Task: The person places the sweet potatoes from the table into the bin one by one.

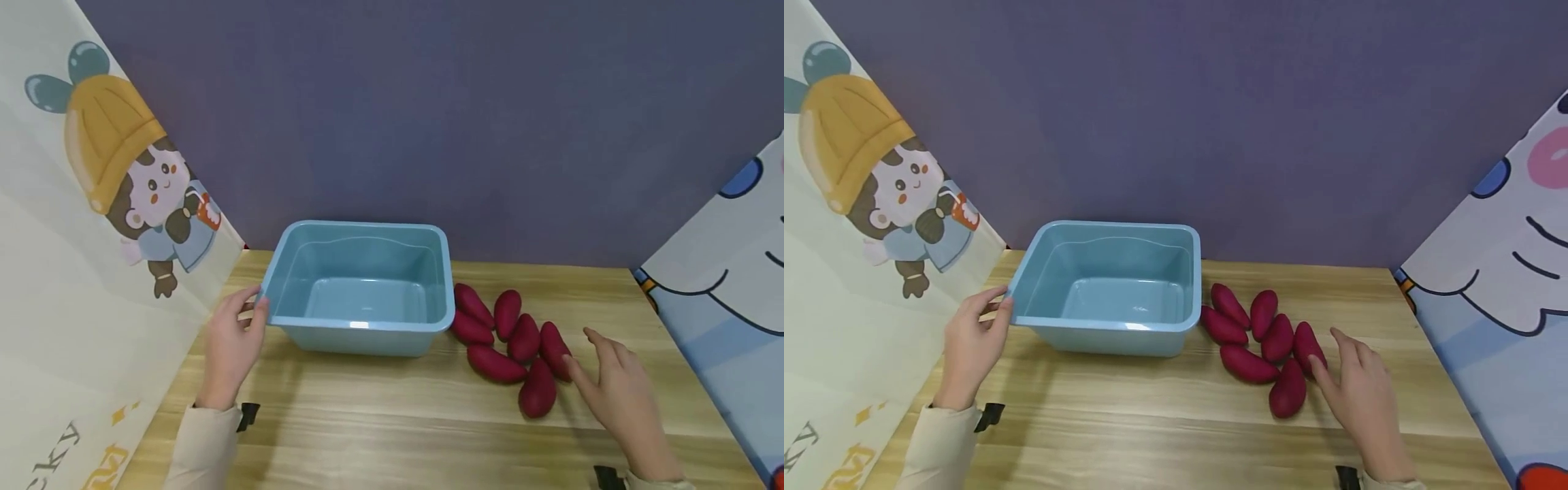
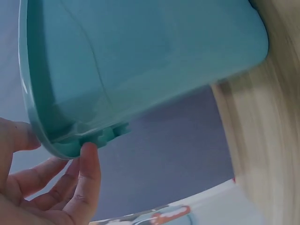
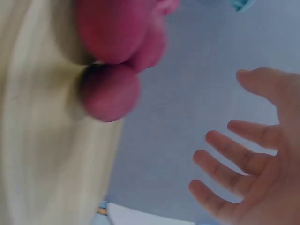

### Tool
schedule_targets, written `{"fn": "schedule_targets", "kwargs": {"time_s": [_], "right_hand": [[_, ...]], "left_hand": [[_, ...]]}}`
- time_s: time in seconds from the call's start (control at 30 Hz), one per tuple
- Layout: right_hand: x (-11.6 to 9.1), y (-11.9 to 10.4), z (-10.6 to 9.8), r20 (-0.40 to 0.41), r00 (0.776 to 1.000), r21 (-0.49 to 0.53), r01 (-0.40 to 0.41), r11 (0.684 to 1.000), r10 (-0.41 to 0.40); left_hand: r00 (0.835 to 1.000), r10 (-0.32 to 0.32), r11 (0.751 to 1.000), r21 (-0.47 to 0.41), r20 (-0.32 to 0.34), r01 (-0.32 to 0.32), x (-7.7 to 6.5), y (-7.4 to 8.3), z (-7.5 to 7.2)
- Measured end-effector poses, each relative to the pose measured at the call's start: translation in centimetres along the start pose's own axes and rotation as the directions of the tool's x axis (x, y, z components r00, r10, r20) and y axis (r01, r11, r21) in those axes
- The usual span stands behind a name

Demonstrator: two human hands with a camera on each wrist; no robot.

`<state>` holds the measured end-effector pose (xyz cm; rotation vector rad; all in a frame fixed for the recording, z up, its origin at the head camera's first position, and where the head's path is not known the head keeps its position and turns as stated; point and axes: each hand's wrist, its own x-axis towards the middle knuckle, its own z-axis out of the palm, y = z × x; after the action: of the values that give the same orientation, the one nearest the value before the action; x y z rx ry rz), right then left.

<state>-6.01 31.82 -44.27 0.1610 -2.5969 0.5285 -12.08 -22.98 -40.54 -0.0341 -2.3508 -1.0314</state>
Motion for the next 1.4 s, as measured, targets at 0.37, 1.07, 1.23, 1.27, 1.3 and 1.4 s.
{"fn": "schedule_targets", "kwargs": {"time_s": [0.37,1.07,1.23,1.27,1.3,1.4], "right_hand": [[-0.8,2.9,2.1,0.270,0.940,-0.010,-0.215,0.977,0.209],[-0.8,4.9,4.2,0.471,0.806,0.016,-0.415,0.910,0.359],[-0.9,4.9,4.2,0.465,0.809,0.047,-0.429,0.902,0.360],[-0.9,4.9,4.2,0.460,0.813,0.054,-0.428,0.902,0.358],[-1.0,4.9,4.2,0.453,0.817,0.063,-0.429,0.901,0.357],[-1.1,4.9,4.3,0.411,0.841,0.082,-0.418,0.905,0.352]], "left_hand": [[0.968,-0.234,0.949,-0.193,0.089,0.247,0.3,-1.0,-0.3],[0.945,-0.305,0.880,-0.344,0.115,0.326,0.0,-1.3,0.1],[0.942,-0.314,0.872,-0.356,0.122,0.337,0.0,-1.4,0.2],[0.941,-0.315,0.871,-0.357,0.121,0.337,0.0,-1.4,0.3],[0.941,-0.316,0.871,-0.357,0.121,0.338,0.0,-1.4,0.3],[0.940,-0.319,0.868,-0.362,0.118,0.340,0.0,-1.5,0.3]]}}
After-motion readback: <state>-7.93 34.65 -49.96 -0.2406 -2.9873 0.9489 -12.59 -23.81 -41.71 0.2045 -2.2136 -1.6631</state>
